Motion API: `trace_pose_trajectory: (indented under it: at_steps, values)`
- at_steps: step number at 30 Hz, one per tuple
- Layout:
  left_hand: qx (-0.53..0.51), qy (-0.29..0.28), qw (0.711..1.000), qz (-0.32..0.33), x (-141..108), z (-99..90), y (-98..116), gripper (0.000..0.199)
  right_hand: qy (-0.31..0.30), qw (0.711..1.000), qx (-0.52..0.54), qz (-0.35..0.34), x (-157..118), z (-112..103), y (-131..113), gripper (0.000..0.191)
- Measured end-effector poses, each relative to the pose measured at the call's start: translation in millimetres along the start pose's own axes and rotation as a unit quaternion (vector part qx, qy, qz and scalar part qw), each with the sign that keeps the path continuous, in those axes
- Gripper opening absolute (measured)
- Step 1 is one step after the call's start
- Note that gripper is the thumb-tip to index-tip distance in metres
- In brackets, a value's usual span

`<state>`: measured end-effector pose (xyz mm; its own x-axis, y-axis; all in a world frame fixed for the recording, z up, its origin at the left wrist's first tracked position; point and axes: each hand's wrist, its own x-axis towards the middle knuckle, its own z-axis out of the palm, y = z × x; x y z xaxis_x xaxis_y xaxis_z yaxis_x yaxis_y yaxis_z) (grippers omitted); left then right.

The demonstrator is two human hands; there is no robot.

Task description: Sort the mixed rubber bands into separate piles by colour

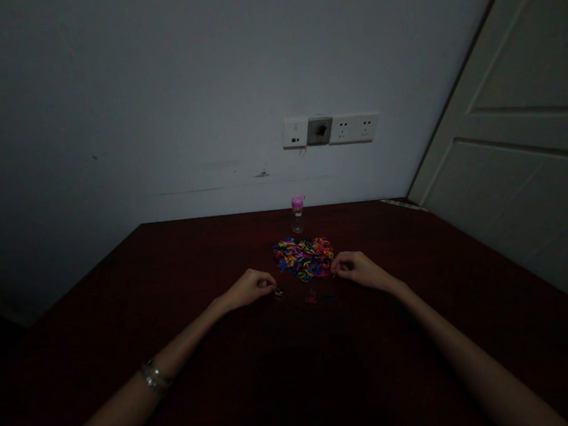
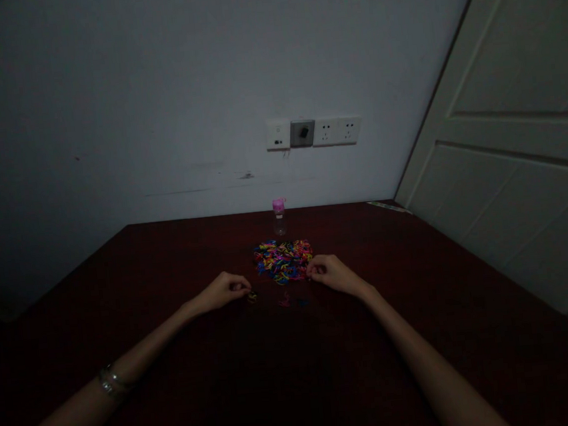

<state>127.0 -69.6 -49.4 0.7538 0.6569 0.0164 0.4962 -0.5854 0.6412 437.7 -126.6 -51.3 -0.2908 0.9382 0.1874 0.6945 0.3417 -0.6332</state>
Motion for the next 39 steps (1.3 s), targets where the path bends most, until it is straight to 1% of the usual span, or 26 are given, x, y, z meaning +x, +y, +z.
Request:
trace_pose_trajectory:
  at_steps: [5, 11, 21, 25, 33, 36, 39]
  values:
    - [-0.004, -0.007, 1.0, 0.001, 0.0, -0.7, -3.4, 0.027, 0.001, 1.0, 0.001, 0.001, -0.3, 0.5, 2.2, 0.015]
    - [0.001, -0.018, 1.0, -0.01, 0.5, -1.5, -1.3, 0.027, -0.004, 1.0, -0.005, 0.004, -0.7, -0.1, 1.2, 0.016]
    - [-0.001, 0.0, 1.0, 0.011, 1.5, 1.5, -7.4, 0.024, -0.008, 1.0, 0.001, 0.005, -0.3, -1.0, 1.7, 0.015]
    - [0.002, 0.006, 1.0, 0.017, 1.8, 2.2, -6.4, 0.024, -0.008, 1.0, 0.004, 0.005, -0.8, -0.8, 1.8, 0.015]
    - [0.005, 0.023, 1.0, 0.017, 3.4, -2.2, 2.6, 0.023, 0.003, 1.0, 0.002, 0.006, -0.5, -0.8, 4.0, 0.014]
    - [0.012, 0.02, 0.999, 0.036, 12.4, -0.5, 12.2, 0.022, 0.012, 1.0, 0.005, 0.009, -0.3, -3.5, 3.7, 0.015]
    - [0.031, -0.012, 0.997, 0.07, 29.8, 8.8, 30.3, 0.019, 0.029, 0.999, 0.013, 0.008, -0.3, -7.4, 4.6, 0.016]
